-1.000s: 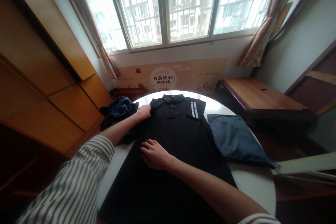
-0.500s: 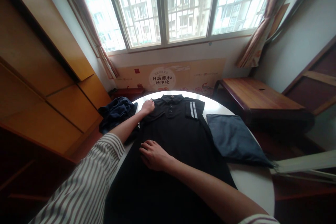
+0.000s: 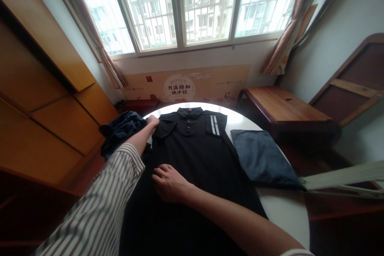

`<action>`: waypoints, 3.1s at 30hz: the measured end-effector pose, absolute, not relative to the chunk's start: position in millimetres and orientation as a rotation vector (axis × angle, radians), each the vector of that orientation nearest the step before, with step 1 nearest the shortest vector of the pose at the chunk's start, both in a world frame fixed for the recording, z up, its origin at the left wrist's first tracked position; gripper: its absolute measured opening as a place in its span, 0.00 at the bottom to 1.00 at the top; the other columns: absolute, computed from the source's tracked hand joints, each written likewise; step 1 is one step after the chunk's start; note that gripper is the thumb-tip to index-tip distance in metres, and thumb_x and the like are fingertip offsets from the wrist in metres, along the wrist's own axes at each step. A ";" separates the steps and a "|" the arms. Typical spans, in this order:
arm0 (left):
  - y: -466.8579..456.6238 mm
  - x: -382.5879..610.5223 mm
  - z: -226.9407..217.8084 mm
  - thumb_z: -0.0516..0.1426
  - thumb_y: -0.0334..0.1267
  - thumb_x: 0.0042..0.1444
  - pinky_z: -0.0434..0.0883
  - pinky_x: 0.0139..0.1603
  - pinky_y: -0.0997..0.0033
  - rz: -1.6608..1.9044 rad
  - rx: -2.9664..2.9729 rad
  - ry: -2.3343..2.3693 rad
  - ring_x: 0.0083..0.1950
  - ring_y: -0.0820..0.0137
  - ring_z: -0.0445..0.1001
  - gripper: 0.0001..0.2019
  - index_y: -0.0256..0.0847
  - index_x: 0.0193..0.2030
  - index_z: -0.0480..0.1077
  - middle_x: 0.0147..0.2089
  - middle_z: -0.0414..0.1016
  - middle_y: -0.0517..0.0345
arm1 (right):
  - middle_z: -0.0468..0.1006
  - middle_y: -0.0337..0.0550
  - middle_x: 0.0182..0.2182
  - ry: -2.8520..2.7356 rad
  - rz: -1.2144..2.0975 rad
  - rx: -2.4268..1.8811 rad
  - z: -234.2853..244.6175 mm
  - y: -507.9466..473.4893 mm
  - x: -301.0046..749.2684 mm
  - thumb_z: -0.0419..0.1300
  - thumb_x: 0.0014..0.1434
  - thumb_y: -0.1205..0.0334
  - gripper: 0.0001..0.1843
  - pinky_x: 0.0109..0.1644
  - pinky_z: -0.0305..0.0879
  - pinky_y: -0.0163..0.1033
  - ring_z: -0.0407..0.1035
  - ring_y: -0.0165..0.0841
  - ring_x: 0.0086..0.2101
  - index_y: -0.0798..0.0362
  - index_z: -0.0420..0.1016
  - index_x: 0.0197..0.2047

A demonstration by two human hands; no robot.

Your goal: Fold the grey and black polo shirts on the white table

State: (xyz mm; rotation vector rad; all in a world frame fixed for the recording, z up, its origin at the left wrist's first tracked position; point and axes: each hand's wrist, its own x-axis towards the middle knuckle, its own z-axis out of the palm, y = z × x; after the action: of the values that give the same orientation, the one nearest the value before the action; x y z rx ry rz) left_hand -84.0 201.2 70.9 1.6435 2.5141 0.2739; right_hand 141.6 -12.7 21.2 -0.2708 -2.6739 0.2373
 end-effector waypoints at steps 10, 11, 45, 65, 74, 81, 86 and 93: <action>200.3 -47.4 24.8 0.45 0.52 0.68 0.47 0.72 0.49 0.120 2.123 2.091 0.76 0.56 0.44 0.30 0.42 0.73 0.53 0.76 0.45 0.48 | 0.75 0.52 0.47 -2.684 0.273 -0.287 22.2 -14.1 142.8 0.54 0.65 0.58 0.13 0.57 0.61 0.48 0.66 0.42 0.49 0.56 0.71 0.49; 203.2 -48.6 22.6 0.43 0.52 0.68 0.44 0.72 0.46 0.089 2.111 2.084 0.77 0.55 0.40 0.31 0.42 0.74 0.49 0.77 0.41 0.47 | 0.74 0.53 0.50 -2.690 0.285 -0.289 22.0 -15.3 143.7 0.53 0.65 0.57 0.15 0.59 0.60 0.49 0.66 0.42 0.50 0.56 0.70 0.52; -244.6 -30.0 38.1 0.52 0.25 0.65 0.76 0.51 0.62 0.536 3.110 1.145 0.50 0.63 0.75 0.13 0.32 0.51 0.74 0.50 0.78 0.45 | 0.80 0.53 0.47 -2.638 -0.180 -0.703 43.8 -183.3 382.9 0.47 0.55 0.82 0.28 0.50 0.75 0.42 0.74 0.39 0.48 0.61 0.74 0.55; -228.4 -28.6 57.8 0.48 0.31 0.70 0.70 0.32 0.74 0.814 2.925 1.191 0.28 0.73 0.70 0.07 0.40 0.40 0.65 0.29 0.70 0.61 | 0.75 0.49 0.41 -2.573 -0.291 -1.141 29.6 -172.7 403.3 0.51 0.43 0.82 0.38 0.45 0.76 0.47 0.71 0.40 0.41 0.56 0.70 0.59; -244.2 -69.8 59.1 0.46 0.15 0.55 0.75 0.46 0.66 0.417 3.149 1.341 0.42 0.66 0.75 0.28 0.40 0.57 0.70 0.44 0.76 0.52 | 0.77 0.47 0.41 -2.520 -0.340 -1.053 45.8 -188.7 441.8 0.47 0.46 0.84 0.36 0.42 0.76 0.34 0.75 0.33 0.38 0.53 0.74 0.55; -267.5 -93.7 56.1 0.48 0.19 0.58 0.72 0.51 0.63 0.533 3.141 1.392 0.46 0.65 0.77 0.23 0.41 0.54 0.73 0.46 0.80 0.54 | 0.78 0.47 0.44 -2.594 -0.405 -0.940 42.9 -190.1 457.0 0.47 0.44 0.84 0.37 0.45 0.76 0.35 0.75 0.34 0.42 0.51 0.77 0.53; -277.9 -102.4 44.8 0.48 0.21 0.57 0.72 0.49 0.64 0.598 3.104 1.437 0.44 0.65 0.77 0.20 0.40 0.49 0.74 0.43 0.80 0.53 | 0.80 0.48 0.45 -2.644 -0.451 -0.909 28.7 -182.2 464.5 0.47 0.42 0.84 0.38 0.45 0.77 0.38 0.76 0.36 0.42 0.51 0.78 0.52; -274.8 -98.7 55.2 0.49 0.24 0.59 0.72 0.39 0.70 0.656 2.997 1.383 0.36 0.68 0.75 0.14 0.43 0.40 0.73 0.35 0.78 0.56 | 0.81 0.45 0.48 -2.671 -0.404 -0.908 20.0 -182.8 474.7 0.47 0.41 0.84 0.43 0.45 0.77 0.36 0.77 0.35 0.44 0.46 0.77 0.56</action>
State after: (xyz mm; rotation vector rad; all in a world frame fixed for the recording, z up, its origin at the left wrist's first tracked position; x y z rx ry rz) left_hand -98.7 -274.8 55.2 2.9966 1.3830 0.6563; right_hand 474.7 -182.8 20.0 -0.9084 -2.6710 -0.4043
